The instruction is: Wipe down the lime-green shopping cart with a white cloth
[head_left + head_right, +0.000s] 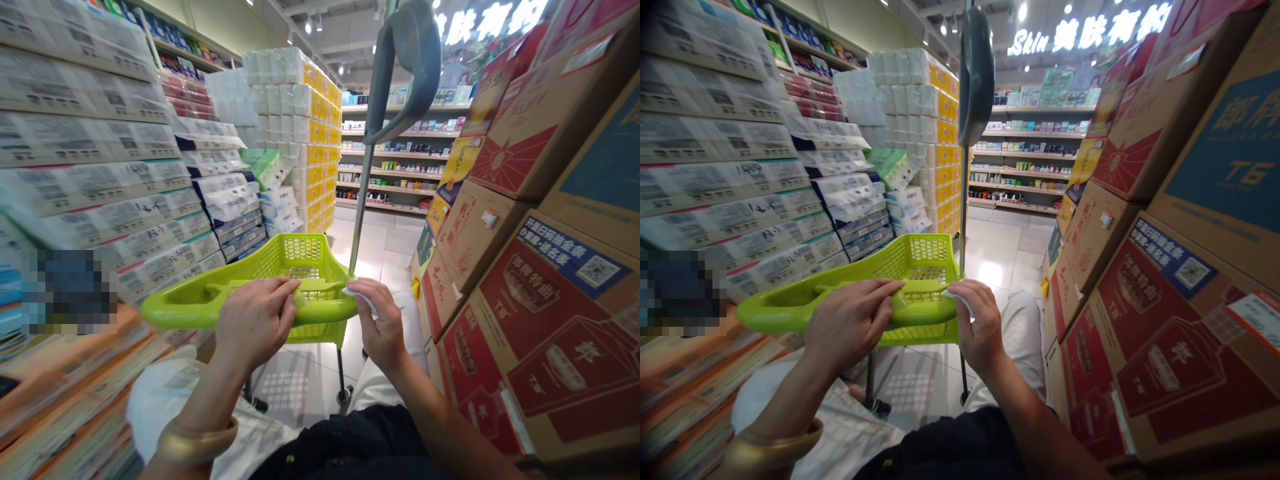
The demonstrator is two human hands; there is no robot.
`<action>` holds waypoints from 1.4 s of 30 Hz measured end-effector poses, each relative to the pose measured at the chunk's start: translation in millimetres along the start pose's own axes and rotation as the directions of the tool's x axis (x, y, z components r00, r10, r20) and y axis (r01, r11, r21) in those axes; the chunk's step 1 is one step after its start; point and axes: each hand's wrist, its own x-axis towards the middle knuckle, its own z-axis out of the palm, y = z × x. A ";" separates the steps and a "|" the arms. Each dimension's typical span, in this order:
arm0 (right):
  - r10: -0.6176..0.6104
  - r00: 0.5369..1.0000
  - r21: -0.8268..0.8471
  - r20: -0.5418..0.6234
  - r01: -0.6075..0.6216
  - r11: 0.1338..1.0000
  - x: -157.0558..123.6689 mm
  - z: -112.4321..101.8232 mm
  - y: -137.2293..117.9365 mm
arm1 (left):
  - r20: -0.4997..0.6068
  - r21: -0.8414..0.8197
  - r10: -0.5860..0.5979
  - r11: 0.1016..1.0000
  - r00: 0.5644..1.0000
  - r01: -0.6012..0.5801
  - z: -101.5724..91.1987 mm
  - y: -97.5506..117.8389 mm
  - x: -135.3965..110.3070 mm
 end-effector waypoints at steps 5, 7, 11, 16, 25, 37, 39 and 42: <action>-0.162 0.980 -0.120 0.117 0.176 0.977 -7.0 7.4 -23.9 | -0.036 -0.013 0.006 1.000 0.999 -0.006 1.2 -0.7 -1.7; -0.189 0.969 -0.116 0.160 0.209 0.971 -5.6 8.1 -28.4 | -0.052 -0.012 0.017 1.000 0.999 -0.017 1.7 -1.3 -2.2; -0.125 0.971 -0.141 0.203 0.155 0.978 5.4 7.7 -32.0 | -0.073 -0.002 0.033 0.999 0.997 -0.033 3.9 -1.9 -2.0; 0.006 0.948 -0.250 0.318 0.077 0.965 22.0 16.6 -43.4 | -0.082 -0.005 0.031 0.999 0.996 -0.031 5.9 -1.8 -1.5; -0.069 0.930 -0.173 0.360 0.140 0.975 14.8 9.7 -43.5 | -0.090 -0.001 0.025 1.000 0.996 -0.025 5.4 -1.8 -4.0; 0.185 0.837 -0.349 0.515 0.007 0.937 41.7 16.7 -45.3 | -0.078 -0.006 0.017 1.000 0.997 -0.017 5.4 1.7 -2.7; 0.095 0.870 -0.286 0.485 0.055 0.957 35.9 16.1 -42.1 | -0.081 -0.002 0.017 1.000 0.997 -0.017 6.1 0.9 -2.9; -0.104 0.926 -0.163 0.364 0.173 0.971 17.1 12.6 -37.0 | -0.088 -0.004 0.021 1.000 0.996 -0.022 6.8 0.0 -3.7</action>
